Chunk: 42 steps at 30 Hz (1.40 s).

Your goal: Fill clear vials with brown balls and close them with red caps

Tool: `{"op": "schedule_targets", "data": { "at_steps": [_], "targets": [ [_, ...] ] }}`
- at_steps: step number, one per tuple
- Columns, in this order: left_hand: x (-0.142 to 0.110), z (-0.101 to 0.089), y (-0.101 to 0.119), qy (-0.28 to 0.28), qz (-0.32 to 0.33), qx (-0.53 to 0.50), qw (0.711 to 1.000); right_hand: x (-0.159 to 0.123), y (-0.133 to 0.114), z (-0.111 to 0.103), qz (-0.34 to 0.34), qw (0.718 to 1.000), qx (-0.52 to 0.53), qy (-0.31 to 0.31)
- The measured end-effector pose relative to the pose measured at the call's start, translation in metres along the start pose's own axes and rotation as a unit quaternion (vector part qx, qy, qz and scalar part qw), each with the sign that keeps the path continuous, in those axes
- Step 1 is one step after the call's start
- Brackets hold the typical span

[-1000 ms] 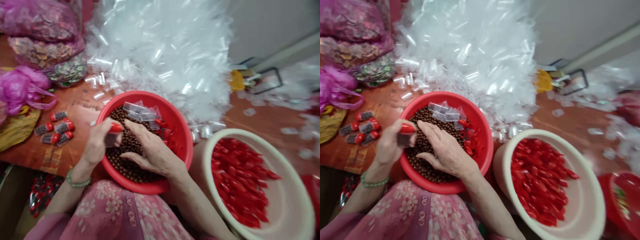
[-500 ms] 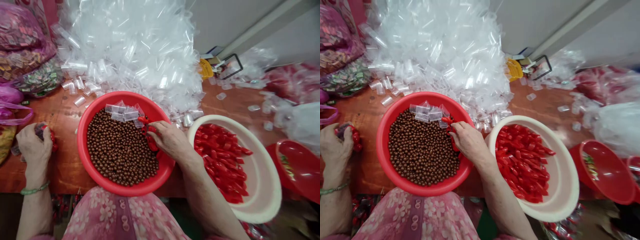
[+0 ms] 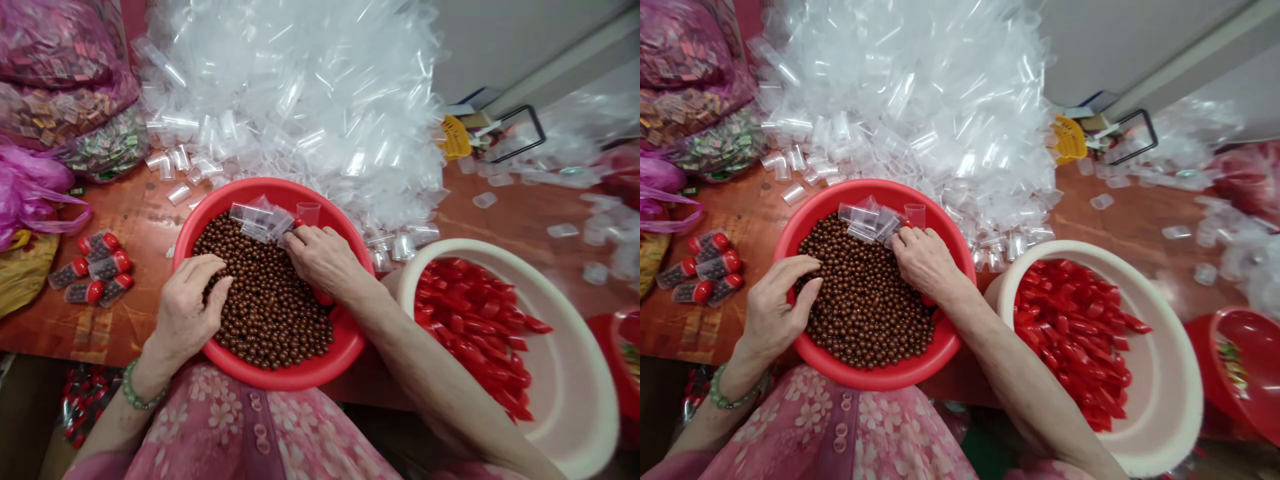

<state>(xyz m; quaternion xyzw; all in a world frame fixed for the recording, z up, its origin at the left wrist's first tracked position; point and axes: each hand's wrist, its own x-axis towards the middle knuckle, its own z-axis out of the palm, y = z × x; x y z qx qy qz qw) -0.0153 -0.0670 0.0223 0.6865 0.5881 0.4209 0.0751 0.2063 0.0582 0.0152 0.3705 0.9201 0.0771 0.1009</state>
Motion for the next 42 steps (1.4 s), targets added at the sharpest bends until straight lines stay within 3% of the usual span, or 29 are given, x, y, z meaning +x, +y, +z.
{"op": "schedule_targets", "data": {
  "at_steps": [3, 5, 12, 21, 26, 30, 36, 39, 42],
  "targets": [
    [-0.002, 0.009, -0.001, -0.012, 0.015, 0.018, 1.000, -0.006, -0.010, -0.004, -0.053, 0.996, 0.032, 0.071],
    [-0.003, 0.011, -0.002, -0.016, 0.016, 0.023, 0.999, -0.009, -0.017, -0.004, -0.091, 0.988, 0.084, 0.088],
    [-0.002, 0.011, -0.002, -0.037, 0.008, 0.032, 0.999, -0.003, -0.016, 0.006, -0.135, 0.946, 0.294, 0.034],
    [-0.003, 0.013, -0.002, -0.046, -0.003, 0.038, 0.998, 0.001, -0.017, 0.008, -0.127, 0.941, 0.313, -0.003],
    [-0.004, 0.013, -0.002, -0.045, -0.005, 0.037, 0.998, -0.006, -0.021, -0.008, -0.147, 0.881, 0.444, 0.065],
    [-0.004, 0.013, -0.002, -0.048, -0.009, 0.036, 0.998, -0.012, -0.024, -0.016, -0.089, 0.839, 0.533, 0.057],
    [-0.003, 0.012, -0.002, -0.053, -0.009, 0.028, 0.998, -0.013, -0.025, -0.004, 0.133, 0.741, 0.658, -0.012],
    [-0.003, 0.013, -0.002, -0.056, -0.012, 0.029, 0.998, -0.012, -0.023, 0.003, 0.206, 0.742, 0.638, 0.000],
    [-0.003, 0.013, -0.002, -0.063, -0.011, 0.029, 0.998, -0.011, -0.023, 0.005, 0.232, 0.741, 0.630, -0.016]
  ]
}}
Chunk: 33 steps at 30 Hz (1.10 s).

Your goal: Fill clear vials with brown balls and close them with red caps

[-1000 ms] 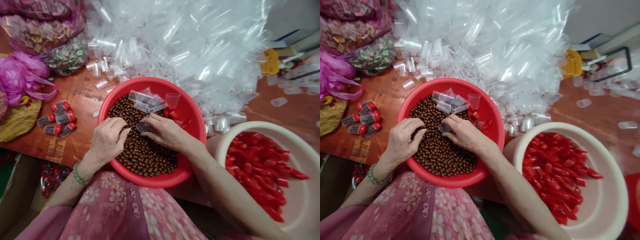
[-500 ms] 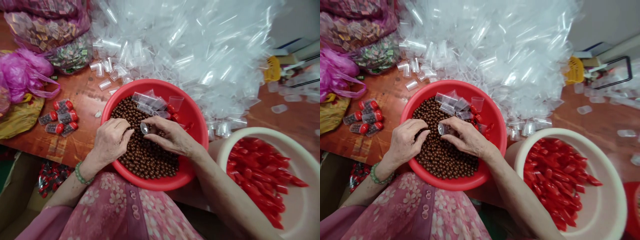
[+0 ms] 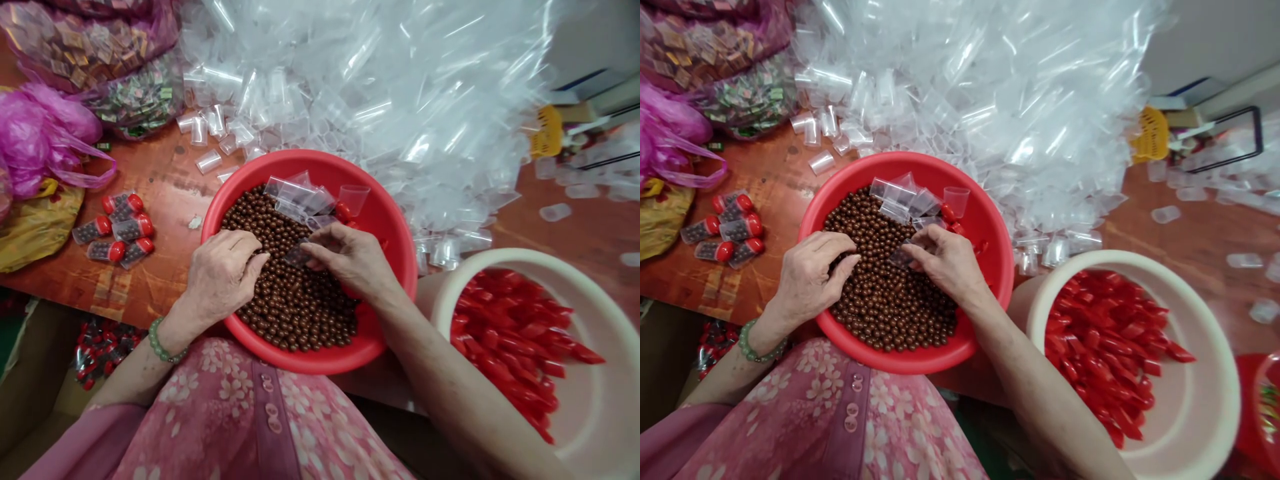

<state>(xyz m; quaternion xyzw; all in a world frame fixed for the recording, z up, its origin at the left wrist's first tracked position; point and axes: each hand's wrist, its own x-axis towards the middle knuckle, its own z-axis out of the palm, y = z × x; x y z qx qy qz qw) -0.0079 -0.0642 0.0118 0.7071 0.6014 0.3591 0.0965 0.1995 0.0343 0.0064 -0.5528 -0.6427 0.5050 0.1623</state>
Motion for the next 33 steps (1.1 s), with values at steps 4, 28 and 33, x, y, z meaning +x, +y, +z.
{"op": "schedule_targets", "data": {
  "at_steps": [4, 28, 33],
  "targets": [
    [0.000, -0.001, 0.000, -0.010, 0.000, 0.007, 1.000, 0.000, -0.001, 0.005, 0.063, 0.997, -0.017, -0.049],
    [0.001, -0.011, 0.012, -0.192, 0.030, -0.060, 0.979, -0.005, -0.009, 0.038, 0.138, 0.894, 0.328, -0.271],
    [0.009, -0.012, 0.015, -0.160, -0.025, -0.250, 0.955, -0.012, -0.018, 0.030, 0.092, 0.905, 0.311, -0.275]
  ]
}}
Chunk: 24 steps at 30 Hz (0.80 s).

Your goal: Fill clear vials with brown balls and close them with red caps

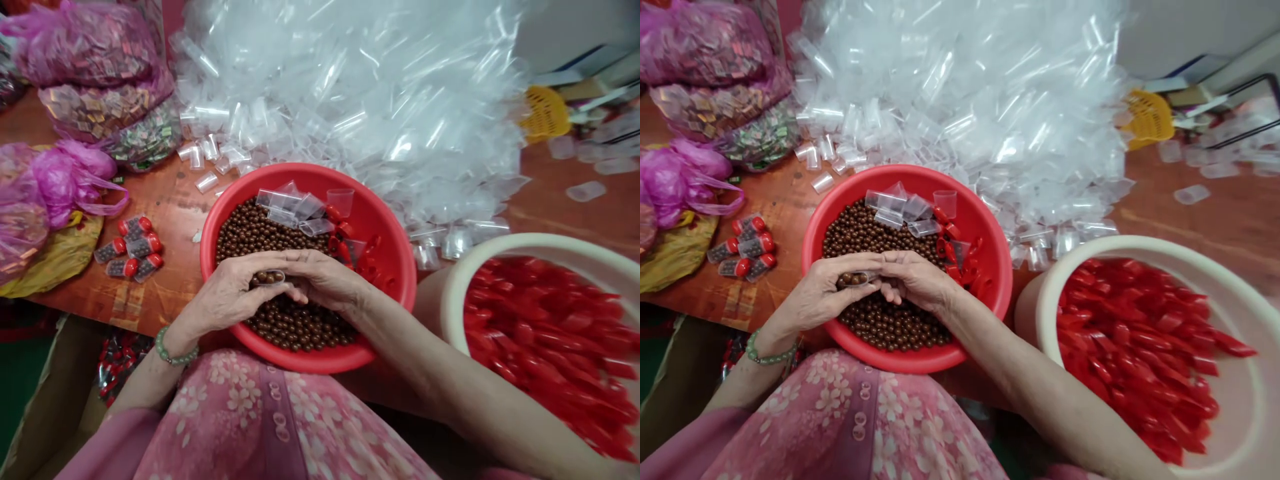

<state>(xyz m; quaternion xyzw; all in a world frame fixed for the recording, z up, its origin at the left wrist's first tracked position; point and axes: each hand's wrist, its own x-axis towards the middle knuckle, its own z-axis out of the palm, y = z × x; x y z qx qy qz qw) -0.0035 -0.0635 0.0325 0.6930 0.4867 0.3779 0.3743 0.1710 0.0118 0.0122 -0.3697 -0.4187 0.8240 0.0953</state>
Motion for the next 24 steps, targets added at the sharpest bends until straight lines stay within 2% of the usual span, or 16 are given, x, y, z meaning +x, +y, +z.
{"op": "schedule_targets", "data": {
  "at_steps": [3, 6, 8, 9, 11, 15, 24],
  "targets": [
    [0.003, -0.001, 0.002, 0.032, -0.065, -0.023, 0.997, -0.008, -0.005, -0.004, -0.038, 0.986, -0.159, 0.021],
    [0.005, 0.001, 0.004, 0.017, -0.077, -0.012, 0.997, -0.015, -0.007, -0.010, -0.130, 0.930, -0.337, 0.064],
    [0.006, 0.003, 0.005, 0.012, -0.092, -0.039, 0.995, -0.020, -0.008, -0.014, -0.187, 0.898, -0.385, 0.103],
    [0.006, 0.005, 0.005, 0.010, -0.107, -0.055, 0.993, -0.022, -0.009, -0.015, -0.205, 0.893, -0.382, 0.123],
    [0.008, 0.008, 0.004, -0.012, -0.131, -0.087, 0.988, -0.027, -0.010, -0.015, -0.223, 0.903, -0.337, 0.145],
    [0.012, 0.011, 0.003, -0.042, -0.123, -0.094, 0.987, -0.036, -0.015, -0.012, -0.262, 0.924, -0.248, 0.129],
    [0.011, 0.009, -0.001, -0.105, -0.112, -0.109, 0.982, -0.038, -0.020, -0.005, -0.313, 0.895, -0.315, 0.042]
  ]
}}
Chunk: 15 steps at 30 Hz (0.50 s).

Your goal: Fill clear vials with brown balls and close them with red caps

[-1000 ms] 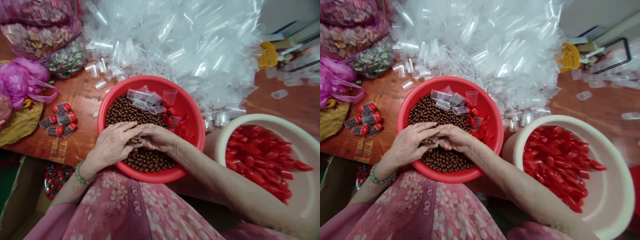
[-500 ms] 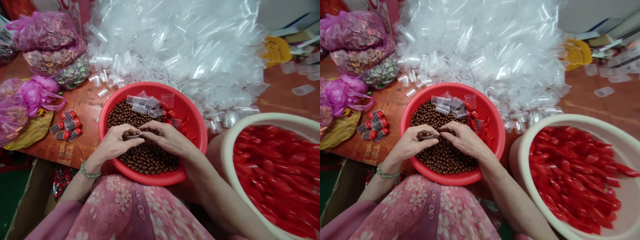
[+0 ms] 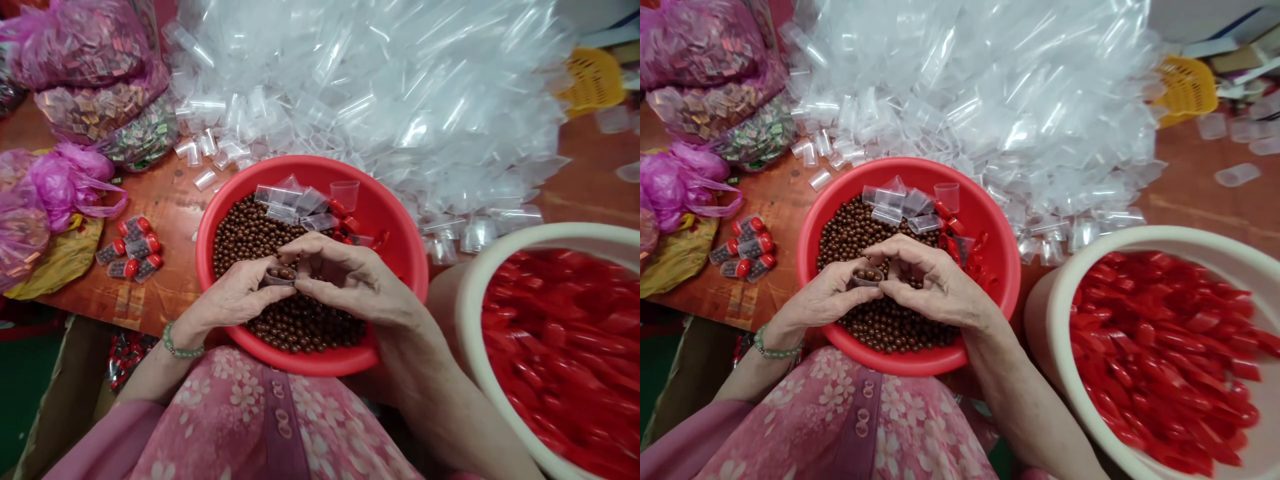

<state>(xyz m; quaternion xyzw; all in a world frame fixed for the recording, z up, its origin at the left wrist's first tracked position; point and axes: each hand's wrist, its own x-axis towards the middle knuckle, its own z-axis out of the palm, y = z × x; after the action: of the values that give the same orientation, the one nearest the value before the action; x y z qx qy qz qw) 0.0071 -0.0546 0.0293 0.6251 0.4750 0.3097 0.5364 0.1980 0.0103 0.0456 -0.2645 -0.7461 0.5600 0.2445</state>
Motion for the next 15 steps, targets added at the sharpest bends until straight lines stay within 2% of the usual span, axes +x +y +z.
{"op": "schedule_targets", "data": {
  "at_steps": [4, 8, 15],
  "targets": [
    [0.0006, -0.0007, -0.0030, -0.009, 0.010, -0.041, 0.999, 0.0036, -0.0003, 0.0014, -0.037, 0.999, -0.033, -0.014],
    [0.0007, -0.0024, -0.0029, -0.021, -0.013, -0.047, 0.999, 0.0055, 0.0030, 0.0041, -0.081, 0.996, -0.035, -0.010],
    [0.0007, -0.0034, -0.0021, -0.030, -0.028, -0.054, 0.998, 0.0054, 0.0041, 0.0082, -0.053, 0.999, -0.009, 0.007]
  ]
}}
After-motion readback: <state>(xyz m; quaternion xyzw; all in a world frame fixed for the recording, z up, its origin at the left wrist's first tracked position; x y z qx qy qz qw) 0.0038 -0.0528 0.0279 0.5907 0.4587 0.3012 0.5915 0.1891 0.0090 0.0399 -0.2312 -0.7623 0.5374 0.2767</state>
